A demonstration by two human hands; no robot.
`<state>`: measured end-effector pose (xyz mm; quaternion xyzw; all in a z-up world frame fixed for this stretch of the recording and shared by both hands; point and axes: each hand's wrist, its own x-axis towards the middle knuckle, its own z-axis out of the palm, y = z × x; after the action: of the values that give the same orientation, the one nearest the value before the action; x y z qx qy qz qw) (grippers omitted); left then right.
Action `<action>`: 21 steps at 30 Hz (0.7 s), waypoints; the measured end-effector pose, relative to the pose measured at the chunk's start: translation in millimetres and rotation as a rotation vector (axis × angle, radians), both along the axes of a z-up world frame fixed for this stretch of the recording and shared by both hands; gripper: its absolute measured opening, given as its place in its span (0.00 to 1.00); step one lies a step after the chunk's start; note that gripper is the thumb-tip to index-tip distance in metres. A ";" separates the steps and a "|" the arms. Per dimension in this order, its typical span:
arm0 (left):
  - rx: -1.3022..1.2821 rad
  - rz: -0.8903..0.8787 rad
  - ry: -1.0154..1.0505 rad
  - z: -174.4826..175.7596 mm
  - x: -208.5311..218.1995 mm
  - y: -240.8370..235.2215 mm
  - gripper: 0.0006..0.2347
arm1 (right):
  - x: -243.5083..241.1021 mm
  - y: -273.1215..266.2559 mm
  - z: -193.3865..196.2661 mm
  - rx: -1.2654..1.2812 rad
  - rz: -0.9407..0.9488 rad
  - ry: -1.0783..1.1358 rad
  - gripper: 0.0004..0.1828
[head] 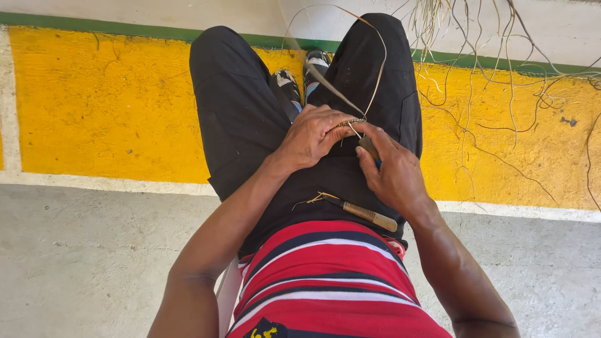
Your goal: Weaving natural fibers into a small circular pattern using hands and a weaving tool.
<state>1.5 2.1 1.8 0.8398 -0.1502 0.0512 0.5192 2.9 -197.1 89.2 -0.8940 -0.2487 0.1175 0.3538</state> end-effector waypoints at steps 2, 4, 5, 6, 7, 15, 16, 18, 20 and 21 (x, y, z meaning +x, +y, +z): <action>0.012 -0.011 0.004 0.1 -0.9 0.9 0.14 | 2.0 -0.1 -0.6 -0.019 0.027 -0.066 0.22; 0.018 -0.025 -0.175 -9.1 -0.2 1.7 0.12 | 7.6 0.5 1.0 0.030 -0.070 0.241 0.20; 0.015 -0.031 -0.178 -7.3 -1.5 0.4 0.12 | 8.1 -4.6 -6.0 0.029 -0.076 0.239 0.20; 0.021 -0.015 -0.163 -5.1 -0.5 0.8 0.13 | 12.2 -8.3 -13.3 0.124 -0.073 0.348 0.19; 0.027 0.001 -0.149 -3.0 0.5 1.7 0.14 | 16.5 -11.5 -20.6 0.219 -0.068 0.456 0.19; -0.105 0.129 0.063 -5.2 -3.0 -2.8 0.11 | 7.9 0.1 -3.3 0.133 -0.026 0.155 0.21; -0.152 0.102 0.057 -4.9 -0.4 -2.6 0.11 | 8.6 -0.9 -3.5 0.129 -0.007 0.068 0.21; -0.095 0.091 0.088 1.5 3.4 -0.2 0.11 | 11.7 5.1 7.4 0.082 -0.032 0.117 0.21; -0.039 0.081 0.123 1.0 1.8 -0.1 0.11 | 10.6 4.9 10.8 0.034 -0.055 0.172 0.21; -0.067 0.067 0.096 -1.6 1.5 0.2 0.12 | 10.6 2.9 9.5 0.035 0.009 0.057 0.21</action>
<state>2.9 2.3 0.2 0.8278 -0.0953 0.0332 0.5518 13.4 -194.2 98.7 -0.8827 -0.2447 0.1400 0.3759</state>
